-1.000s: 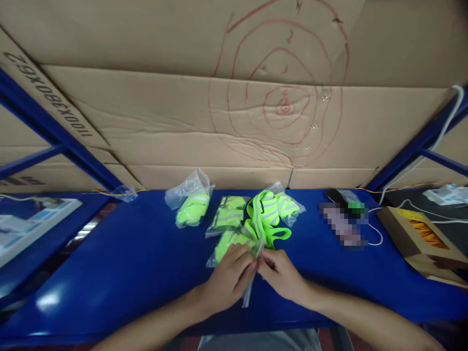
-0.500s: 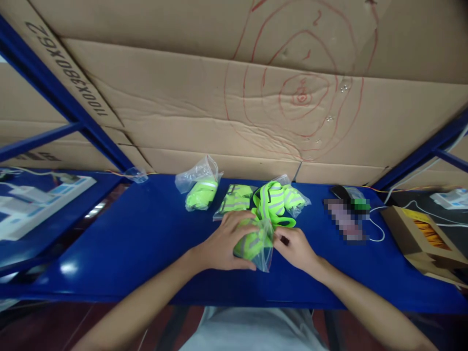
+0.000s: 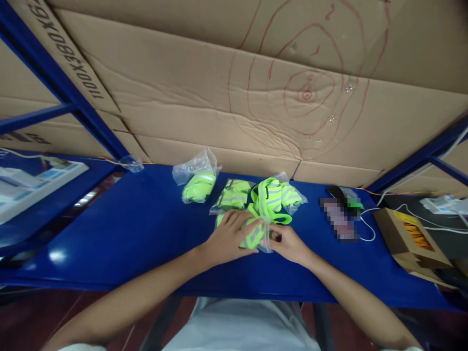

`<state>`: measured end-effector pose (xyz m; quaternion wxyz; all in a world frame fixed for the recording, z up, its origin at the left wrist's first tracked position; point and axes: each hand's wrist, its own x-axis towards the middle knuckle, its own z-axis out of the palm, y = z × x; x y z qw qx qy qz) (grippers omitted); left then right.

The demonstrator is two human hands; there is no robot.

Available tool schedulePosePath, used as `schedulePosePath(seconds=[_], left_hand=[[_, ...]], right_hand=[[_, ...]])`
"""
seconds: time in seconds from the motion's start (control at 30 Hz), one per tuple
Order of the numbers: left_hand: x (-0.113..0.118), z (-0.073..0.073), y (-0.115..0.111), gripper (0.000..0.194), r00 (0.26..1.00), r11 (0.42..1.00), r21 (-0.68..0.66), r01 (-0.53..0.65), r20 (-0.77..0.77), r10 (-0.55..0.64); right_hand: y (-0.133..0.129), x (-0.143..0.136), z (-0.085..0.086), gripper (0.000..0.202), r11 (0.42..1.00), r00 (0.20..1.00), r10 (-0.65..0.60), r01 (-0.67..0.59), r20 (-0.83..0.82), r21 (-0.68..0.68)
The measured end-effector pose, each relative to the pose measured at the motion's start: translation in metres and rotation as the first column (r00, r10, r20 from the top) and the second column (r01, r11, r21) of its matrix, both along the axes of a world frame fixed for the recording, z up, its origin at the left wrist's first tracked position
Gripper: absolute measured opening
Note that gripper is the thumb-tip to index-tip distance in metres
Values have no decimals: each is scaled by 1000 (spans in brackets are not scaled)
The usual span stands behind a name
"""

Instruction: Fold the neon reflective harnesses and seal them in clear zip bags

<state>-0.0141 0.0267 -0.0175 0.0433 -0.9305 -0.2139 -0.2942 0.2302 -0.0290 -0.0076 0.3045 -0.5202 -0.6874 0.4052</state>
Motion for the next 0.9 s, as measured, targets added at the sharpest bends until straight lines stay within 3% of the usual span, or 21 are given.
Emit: schedulePosePath(seconds=[0.1, 0.23, 0.37, 0.63, 0.8, 0.9], left_hand=[[2, -1, -5, 71, 1000, 998, 66, -24, -19, 25], [5, -1, -8, 73, 996, 993, 111, -32, -85, 41], [8, -2, -12, 69, 984, 991, 131, 5, -177, 19], [12, -2, -15, 62, 986, 984, 154, 87, -157, -63], [10, -1, -9, 53, 996, 994, 75, 85, -45, -82], [2, 4, -1, 64, 1000, 1000, 4, 14, -26, -14]], right_hand=[[2, -4, -6, 50, 996, 993, 13, -24, -119, -85], [3, -10, -11, 62, 981, 971, 22, -66, -237, -181], [3, -17, -12, 63, 975, 957, 9, -72, -291, -209], [7, -22, -4, 49, 978, 906, 92, -160, -412, -133], [7, -17, -6, 53, 972, 874, -25, -91, -486, -215], [8, -14, -5, 48, 959, 870, -127, -15, -476, -281]])
